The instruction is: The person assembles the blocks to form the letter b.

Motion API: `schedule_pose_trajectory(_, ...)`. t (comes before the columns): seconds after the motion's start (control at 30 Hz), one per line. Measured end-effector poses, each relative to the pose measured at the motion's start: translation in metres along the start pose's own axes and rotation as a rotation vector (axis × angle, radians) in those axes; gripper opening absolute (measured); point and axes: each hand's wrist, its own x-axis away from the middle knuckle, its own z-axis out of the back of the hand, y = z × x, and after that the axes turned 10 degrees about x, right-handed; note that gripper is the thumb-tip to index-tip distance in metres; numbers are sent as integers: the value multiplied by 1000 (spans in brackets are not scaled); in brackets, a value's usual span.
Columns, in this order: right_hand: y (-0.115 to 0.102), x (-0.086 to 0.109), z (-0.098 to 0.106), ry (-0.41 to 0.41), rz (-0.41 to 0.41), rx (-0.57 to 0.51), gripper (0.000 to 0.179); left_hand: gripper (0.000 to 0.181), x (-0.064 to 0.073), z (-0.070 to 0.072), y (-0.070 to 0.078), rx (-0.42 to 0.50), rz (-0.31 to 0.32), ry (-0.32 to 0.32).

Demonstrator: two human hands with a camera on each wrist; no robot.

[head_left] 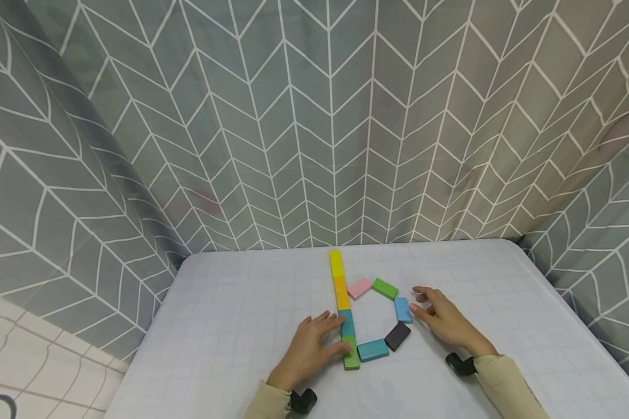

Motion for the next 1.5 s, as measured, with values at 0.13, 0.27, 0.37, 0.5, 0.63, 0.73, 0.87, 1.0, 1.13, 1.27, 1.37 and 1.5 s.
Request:
schedule_pose_trajectory(0.13, -1, -1, 1, -11, -3, -6, 58, 79, -1, 5, -4, 59, 45, 32)
schedule_pose_trajectory(0.27, -1, -1, 1, -10, 6, -5, 57, 82, -2, 6, -6, 80, 86, 39)
schedule_pose_trajectory(0.37, 0, 1, -2, -7, 2, -3, 57, 83, -1, 5, -7, 89, 106, 24)
schedule_pose_trajectory(0.5, 1, 5, -6, -6, 2, 8, 57, 82, 2, 4, -8, 84, 112, 13)
schedule_pose_trajectory(0.63, -1, 5, -7, -3, 7, 14, 57, 79, 3, 4, -7, 75, 104, 13)
schedule_pose_trajectory(0.73, -2, 5, -6, -7, 4, 13, 57, 77, 3, 3, -7, 70, 98, 14)
schedule_pose_trajectory(0.87, -2, 5, -5, -12, 8, 16, 57, 73, 3, 3, -8, 55, 82, 16)
schedule_pose_trajectory(1.0, -2, 5, -5, -2, 11, 21, 56, 69, 3, 3, -8, 46, 71, 15)
schedule_pose_trajectory(1.13, -3, 5, -5, -2, 8, 19, 56, 66, 3, 4, -6, 30, 64, 12)
schedule_pose_trajectory(1.27, -4, 5, -5, -13, 11, 19, 57, 65, 3, 5, -4, 22, 56, 17)
schedule_pose_trajectory(1.37, -3, 4, -4, -5, 12, 26, 56, 64, 2, 4, -5, 24, 52, 23)
schedule_pose_trajectory(1.5, -2, 4, -3, 5, 17, 33, 56, 63, 1, 2, -5, 29, 58, 28)
